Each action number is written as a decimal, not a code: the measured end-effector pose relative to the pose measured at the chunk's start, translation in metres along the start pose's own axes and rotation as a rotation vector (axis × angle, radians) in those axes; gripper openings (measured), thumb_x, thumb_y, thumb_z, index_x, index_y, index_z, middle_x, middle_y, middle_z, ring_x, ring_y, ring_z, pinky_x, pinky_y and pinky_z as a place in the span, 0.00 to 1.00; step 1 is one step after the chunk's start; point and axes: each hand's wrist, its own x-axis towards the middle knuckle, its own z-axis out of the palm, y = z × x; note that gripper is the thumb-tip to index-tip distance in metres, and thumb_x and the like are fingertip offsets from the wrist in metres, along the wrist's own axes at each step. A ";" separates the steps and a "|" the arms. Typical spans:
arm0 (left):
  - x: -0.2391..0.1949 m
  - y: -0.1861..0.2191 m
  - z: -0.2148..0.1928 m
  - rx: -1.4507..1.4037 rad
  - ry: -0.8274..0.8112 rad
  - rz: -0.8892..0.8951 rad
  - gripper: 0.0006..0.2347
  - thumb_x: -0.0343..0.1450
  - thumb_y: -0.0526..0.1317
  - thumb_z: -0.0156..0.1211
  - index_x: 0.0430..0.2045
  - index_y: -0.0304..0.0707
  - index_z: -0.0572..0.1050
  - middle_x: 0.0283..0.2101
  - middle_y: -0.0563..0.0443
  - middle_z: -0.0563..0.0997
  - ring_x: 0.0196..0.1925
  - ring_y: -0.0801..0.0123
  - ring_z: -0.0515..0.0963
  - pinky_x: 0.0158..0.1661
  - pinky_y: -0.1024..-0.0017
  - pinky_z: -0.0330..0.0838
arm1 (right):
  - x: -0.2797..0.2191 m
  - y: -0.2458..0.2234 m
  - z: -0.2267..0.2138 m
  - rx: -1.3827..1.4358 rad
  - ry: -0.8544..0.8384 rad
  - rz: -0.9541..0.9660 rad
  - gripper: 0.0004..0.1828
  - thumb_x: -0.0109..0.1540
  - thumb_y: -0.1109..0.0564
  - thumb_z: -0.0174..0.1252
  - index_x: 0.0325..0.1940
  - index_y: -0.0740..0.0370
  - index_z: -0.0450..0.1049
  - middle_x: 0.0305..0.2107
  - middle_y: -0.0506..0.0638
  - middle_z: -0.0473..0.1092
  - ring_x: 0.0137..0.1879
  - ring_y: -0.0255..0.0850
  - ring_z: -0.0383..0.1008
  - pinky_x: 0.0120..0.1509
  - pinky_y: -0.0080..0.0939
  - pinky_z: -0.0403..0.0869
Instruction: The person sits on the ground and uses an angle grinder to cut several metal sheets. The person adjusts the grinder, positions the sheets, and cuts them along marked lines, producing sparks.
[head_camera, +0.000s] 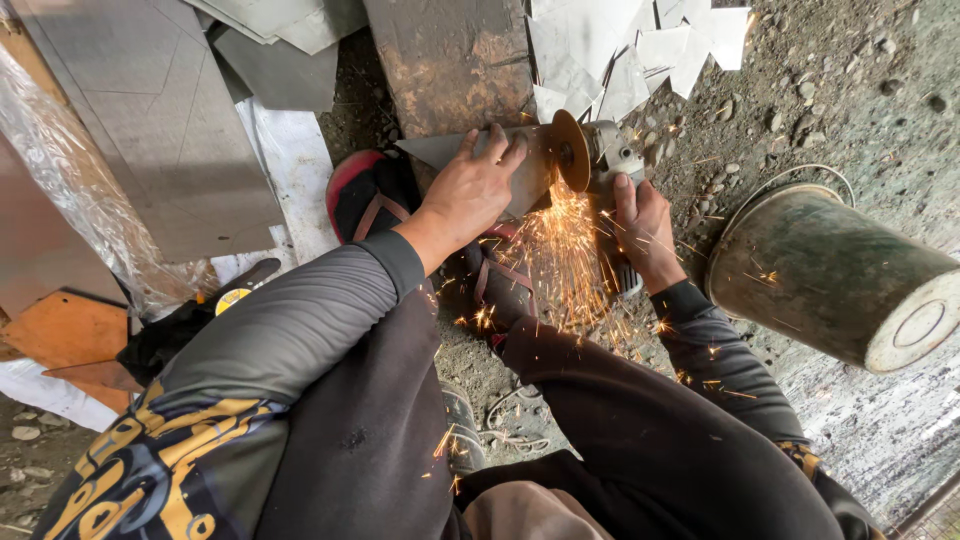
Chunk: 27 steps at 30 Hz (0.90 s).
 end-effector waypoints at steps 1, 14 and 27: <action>0.000 0.000 -0.001 -0.004 -0.006 0.001 0.11 0.66 0.37 0.59 0.34 0.29 0.84 0.67 0.39 0.65 0.69 0.43 0.63 0.63 0.46 0.67 | 0.000 -0.002 0.000 0.026 0.006 -0.007 0.37 0.71 0.31 0.42 0.41 0.71 0.72 0.26 0.61 0.73 0.32 0.45 0.75 0.37 0.49 0.72; -0.002 -0.001 -0.004 0.044 0.063 0.000 0.13 0.67 0.39 0.57 0.37 0.29 0.83 0.66 0.41 0.67 0.67 0.45 0.65 0.62 0.48 0.67 | 0.002 -0.002 0.002 -0.091 0.005 -0.003 0.39 0.72 0.30 0.45 0.37 0.74 0.70 0.25 0.65 0.70 0.33 0.51 0.74 0.42 0.52 0.72; -0.004 -0.010 0.004 0.056 0.115 0.007 0.16 0.73 0.38 0.52 0.52 0.29 0.77 0.67 0.42 0.67 0.65 0.53 0.68 0.64 0.55 0.64 | -0.020 0.003 -0.007 0.353 -0.077 0.165 0.41 0.68 0.25 0.38 0.48 0.70 0.68 0.30 0.56 0.71 0.30 0.41 0.76 0.33 0.44 0.78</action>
